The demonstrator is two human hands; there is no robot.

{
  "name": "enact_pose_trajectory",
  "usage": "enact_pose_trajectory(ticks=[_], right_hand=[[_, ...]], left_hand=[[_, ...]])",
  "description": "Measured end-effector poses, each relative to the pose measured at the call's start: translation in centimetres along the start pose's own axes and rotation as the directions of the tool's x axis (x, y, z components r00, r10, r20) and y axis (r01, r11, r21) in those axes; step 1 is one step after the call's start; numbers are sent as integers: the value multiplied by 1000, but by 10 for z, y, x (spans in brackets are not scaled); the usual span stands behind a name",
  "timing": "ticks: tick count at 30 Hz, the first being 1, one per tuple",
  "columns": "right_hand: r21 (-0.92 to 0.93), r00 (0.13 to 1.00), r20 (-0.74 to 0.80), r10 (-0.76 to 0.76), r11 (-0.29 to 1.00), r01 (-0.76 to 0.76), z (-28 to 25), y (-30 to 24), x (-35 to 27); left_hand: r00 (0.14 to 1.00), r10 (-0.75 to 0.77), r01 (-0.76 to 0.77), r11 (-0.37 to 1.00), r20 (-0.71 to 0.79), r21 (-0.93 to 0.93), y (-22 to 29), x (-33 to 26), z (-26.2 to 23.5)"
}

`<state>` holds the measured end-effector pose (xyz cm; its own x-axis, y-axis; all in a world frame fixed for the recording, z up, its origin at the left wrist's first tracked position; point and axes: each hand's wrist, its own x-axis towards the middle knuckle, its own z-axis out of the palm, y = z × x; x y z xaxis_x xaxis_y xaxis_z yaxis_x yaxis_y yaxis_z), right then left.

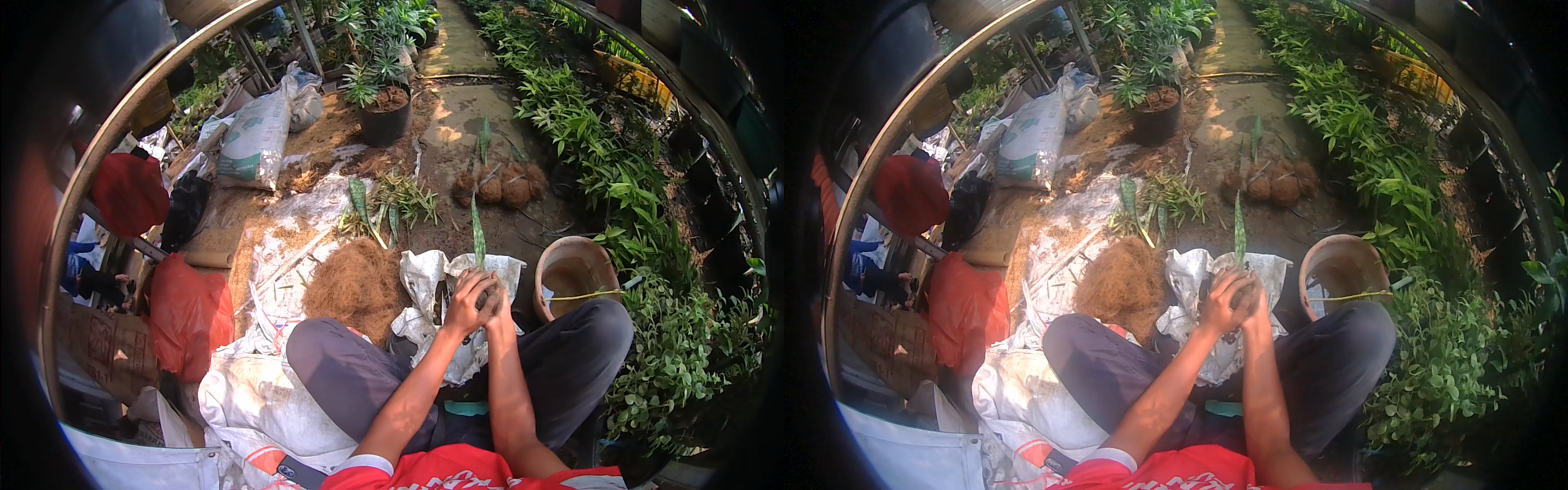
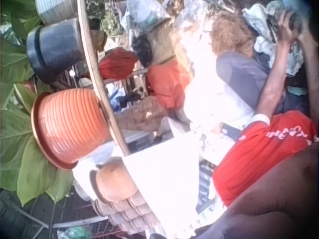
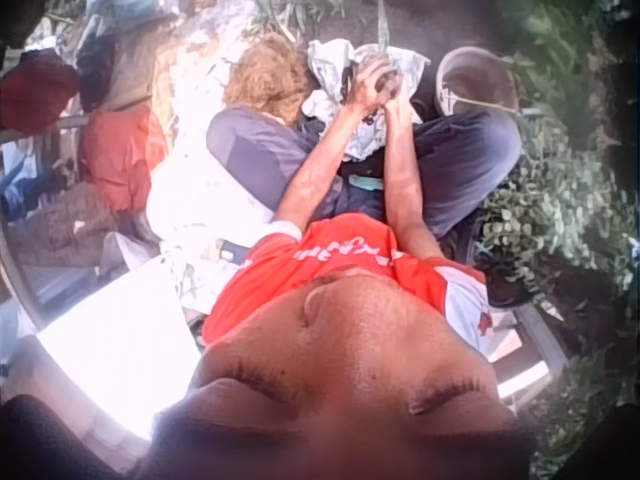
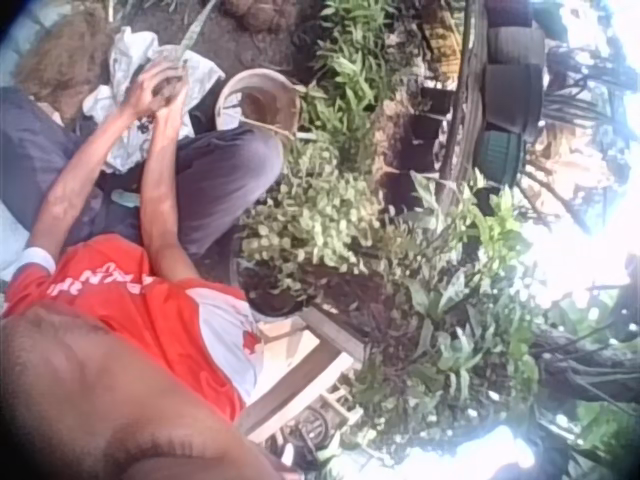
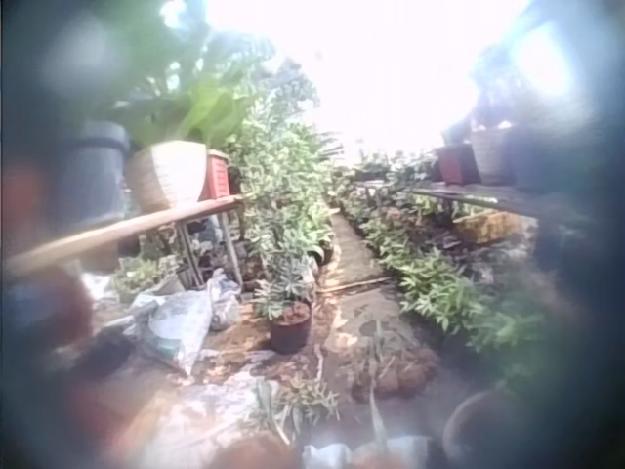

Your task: The person sits cross-legged and wraps a long leafy plant stem with a ball of dark soil or mud, repeatedly adding more material and shaping it around the stem by hand. The person occasionally reaches into a nearby white sack to retrieve additional soil.

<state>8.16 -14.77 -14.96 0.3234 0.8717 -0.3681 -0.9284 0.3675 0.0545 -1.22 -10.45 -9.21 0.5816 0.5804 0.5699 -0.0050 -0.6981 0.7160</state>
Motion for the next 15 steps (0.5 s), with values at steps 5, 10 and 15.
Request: enact_pose_trajectory(ticks=[5,10,15], right_hand=[[-322,994,42,-104,940,112,-20,9,7],[-313,985,173,-14,947,69,-18,11,8],[-292,960,277,-44,948,128,1,10,-13]], left_hand=[[982,85,-84,996,-168,13,-19,-11,6],[990,57,-51,998,-130,48,-19,-12,4],[986,148,-129,967,-74,220,-2,-1,-1]])
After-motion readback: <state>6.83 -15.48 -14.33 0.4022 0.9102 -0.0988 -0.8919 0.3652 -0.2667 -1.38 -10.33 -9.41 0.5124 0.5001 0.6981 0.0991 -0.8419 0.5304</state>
